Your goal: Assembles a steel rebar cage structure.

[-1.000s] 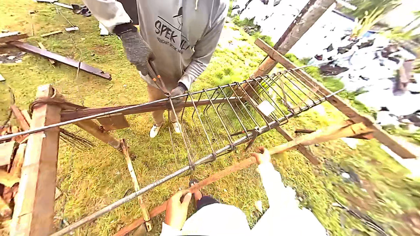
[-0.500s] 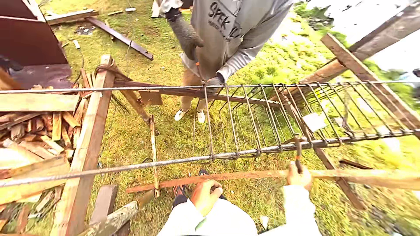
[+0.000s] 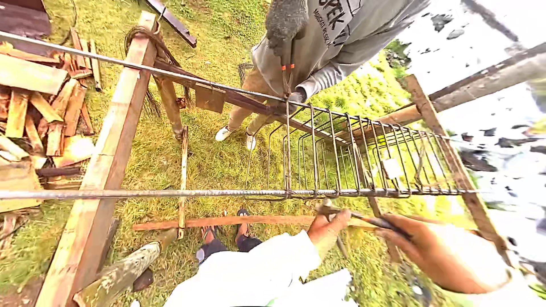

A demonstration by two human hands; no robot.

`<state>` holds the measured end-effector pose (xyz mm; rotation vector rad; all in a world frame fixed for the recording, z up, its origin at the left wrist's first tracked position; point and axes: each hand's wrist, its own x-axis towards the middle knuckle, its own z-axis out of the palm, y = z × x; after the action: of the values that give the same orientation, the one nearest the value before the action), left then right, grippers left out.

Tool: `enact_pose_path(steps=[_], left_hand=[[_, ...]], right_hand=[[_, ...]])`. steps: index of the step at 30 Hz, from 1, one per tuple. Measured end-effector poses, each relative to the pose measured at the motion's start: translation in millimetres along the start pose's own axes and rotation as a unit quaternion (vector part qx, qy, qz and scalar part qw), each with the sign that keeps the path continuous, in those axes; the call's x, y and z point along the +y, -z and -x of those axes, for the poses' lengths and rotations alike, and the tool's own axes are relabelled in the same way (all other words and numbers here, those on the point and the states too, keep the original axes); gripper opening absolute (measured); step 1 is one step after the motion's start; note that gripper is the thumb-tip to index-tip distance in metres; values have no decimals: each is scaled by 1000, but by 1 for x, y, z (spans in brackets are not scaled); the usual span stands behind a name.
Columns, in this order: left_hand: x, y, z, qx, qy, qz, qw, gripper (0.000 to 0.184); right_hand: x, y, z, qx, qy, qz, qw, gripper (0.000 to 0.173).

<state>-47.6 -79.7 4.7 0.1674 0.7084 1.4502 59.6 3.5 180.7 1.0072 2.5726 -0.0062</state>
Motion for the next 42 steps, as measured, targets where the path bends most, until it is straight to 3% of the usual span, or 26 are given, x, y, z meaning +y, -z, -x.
enact_pose_path(steps=[4, 9, 14, 19, 26, 28, 30, 32, 34, 35, 38, 39, 40, 42], left_hand=[[2, 16, -9, 82, 83, 100, 988, 55], [12, 24, -14, 97, 128, 173, 972, 60], [23, 23, -13, 98, 165, 260, 946, 70], [43, 19, -12, 86, 172, 306, 932, 67], [51, 18, -17, 71, 162, 336, 925, 66], [55, 16, -16, 79, 148, 353, 920, 66], [55, 14, -19, 85, 134, 363, 918, 65], [52, 14, -20, 88, 120, 357, 922, 66], [53, 14, -21, 92, 120, 350, 924, 66], [54, 14, -21, 96, 129, 346, 924, 64], [56, 13, -22, 100, 161, 342, 920, 60], [57, 14, -21, 97, 169, 339, 921, 61], [59, 16, -18, 90, 172, 326, 925, 62], [56, 23, -10, 75, 177, 283, 940, 60]], right_hand=[[-56, 12, -50, -101, -42, 57, 992, 22], [-89, 28, -92, -220, -73, 145, 962, 25], [-115, 36, -109, -258, -66, 234, 935, 32], [-127, 44, -114, -257, -58, 238, 935, 31], [-106, 40, -125, -209, -9, 275, 938, 28], [-99, 32, -122, -155, 35, 295, 942, 26], [-82, 17, -114, -45, 137, 307, 941, 25], [-67, 9, -104, 14, 229, 317, 920, 54], [-59, 4, -86, -21, 215, 347, 913, 94], [-50, -3, -80, -5, 214, 354, 910, 98], [-29, -28, -78, 137, 251, 394, 873, 79], [-32, -28, -80, 138, 248, 392, 875, 73], [-42, -22, -79, 91, 219, 380, 894, 71], [-75, -3, -78, -118, 76, 307, 941, 72]])
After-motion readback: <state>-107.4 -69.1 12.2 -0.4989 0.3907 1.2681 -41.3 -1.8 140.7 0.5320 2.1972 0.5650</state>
